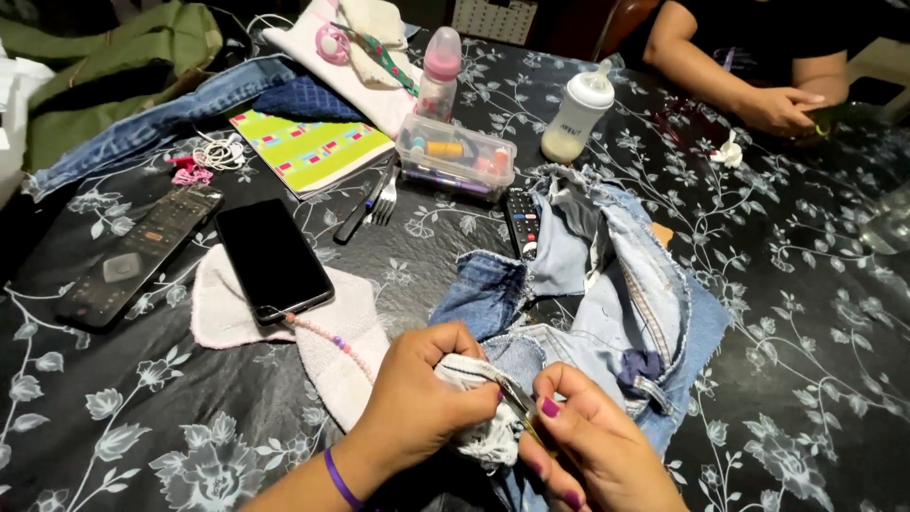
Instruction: Using a small tool to remove stitches from the seams of denim shorts.
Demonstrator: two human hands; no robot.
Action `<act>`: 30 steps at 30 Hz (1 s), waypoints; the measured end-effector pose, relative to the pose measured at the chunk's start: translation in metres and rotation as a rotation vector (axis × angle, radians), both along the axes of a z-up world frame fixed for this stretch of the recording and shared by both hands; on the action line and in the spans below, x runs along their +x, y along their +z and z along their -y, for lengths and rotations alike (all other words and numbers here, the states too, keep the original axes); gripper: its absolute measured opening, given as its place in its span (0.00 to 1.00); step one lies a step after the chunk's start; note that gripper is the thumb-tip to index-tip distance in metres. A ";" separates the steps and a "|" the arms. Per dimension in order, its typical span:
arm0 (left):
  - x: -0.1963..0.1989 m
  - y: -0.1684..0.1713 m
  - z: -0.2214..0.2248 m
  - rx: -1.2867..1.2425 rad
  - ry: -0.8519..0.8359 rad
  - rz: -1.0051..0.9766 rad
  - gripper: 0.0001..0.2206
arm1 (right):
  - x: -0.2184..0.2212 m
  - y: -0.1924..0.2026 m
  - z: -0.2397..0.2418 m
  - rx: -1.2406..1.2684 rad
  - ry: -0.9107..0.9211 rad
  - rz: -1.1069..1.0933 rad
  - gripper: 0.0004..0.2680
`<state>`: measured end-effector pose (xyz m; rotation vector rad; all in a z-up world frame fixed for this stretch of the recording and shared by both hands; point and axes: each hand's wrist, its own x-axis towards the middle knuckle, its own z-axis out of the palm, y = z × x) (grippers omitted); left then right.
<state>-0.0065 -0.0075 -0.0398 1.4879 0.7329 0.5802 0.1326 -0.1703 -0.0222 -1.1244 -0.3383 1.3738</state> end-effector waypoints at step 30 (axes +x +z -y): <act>0.001 -0.007 0.000 0.030 -0.002 0.046 0.09 | -0.008 -0.038 0.003 0.151 -0.103 -0.004 0.09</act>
